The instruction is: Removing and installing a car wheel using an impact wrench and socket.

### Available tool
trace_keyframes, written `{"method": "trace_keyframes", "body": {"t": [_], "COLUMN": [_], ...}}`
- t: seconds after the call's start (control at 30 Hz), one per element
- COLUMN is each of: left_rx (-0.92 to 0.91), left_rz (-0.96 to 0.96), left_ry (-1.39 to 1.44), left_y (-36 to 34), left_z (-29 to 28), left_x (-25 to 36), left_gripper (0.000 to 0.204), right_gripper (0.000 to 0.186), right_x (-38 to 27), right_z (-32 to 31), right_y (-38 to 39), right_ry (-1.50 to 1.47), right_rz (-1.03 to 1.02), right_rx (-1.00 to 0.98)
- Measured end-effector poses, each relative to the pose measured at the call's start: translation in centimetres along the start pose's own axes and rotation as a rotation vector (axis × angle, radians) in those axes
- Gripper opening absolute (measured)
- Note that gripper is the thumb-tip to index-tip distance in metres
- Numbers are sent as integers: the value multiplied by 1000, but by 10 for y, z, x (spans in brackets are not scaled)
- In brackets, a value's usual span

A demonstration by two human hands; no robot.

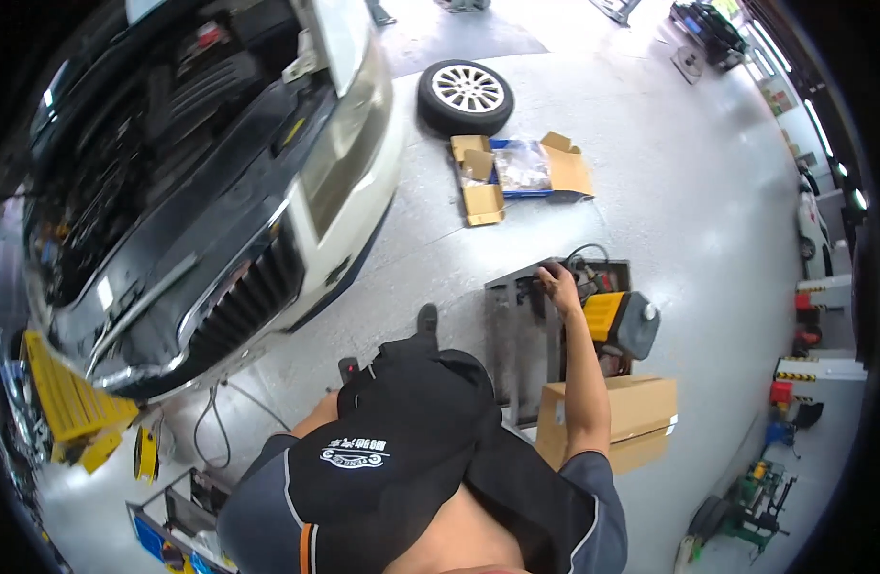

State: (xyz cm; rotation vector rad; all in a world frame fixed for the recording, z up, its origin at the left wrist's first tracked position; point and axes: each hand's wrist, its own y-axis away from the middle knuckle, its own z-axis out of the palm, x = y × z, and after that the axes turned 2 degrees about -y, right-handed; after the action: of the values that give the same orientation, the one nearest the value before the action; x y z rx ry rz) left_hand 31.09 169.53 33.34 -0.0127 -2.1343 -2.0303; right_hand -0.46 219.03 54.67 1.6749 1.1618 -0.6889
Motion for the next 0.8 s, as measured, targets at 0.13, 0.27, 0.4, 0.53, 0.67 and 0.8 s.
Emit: {"method": "trace_keyframes", "body": {"t": [0.13, 0.27, 0.4, 0.53, 0.67, 0.8], "left_rx": [1, 16, 45, 82, 102, 112], "left_rz": [-17, -12, 11, 24, 56, 122], "left_ry": [14, 20, 73, 143, 190, 190], "left_y": [-5, -12, -24, -29, -38, -63], "left_z": [51, 91, 137, 184, 227, 264], "left_x": [67, 143, 226, 305, 394, 483], "left_gripper": [20, 20, 20, 20, 21, 23], "right_gripper": [35, 32, 35, 33, 32, 34], "right_x": [-46, -50, -46, -91, -192, -297], "right_z": [-56, -104, -163, -195, -149, -70], "right_y": [-63, -131, -233, -373, -519, -644], "right_ry": [174, 4, -29, 52, 143, 332], "right_rz": [-82, 130, 181, 61, -79, -236], "right_rx": [-114, -53, -3, 43, -162, -434]}}
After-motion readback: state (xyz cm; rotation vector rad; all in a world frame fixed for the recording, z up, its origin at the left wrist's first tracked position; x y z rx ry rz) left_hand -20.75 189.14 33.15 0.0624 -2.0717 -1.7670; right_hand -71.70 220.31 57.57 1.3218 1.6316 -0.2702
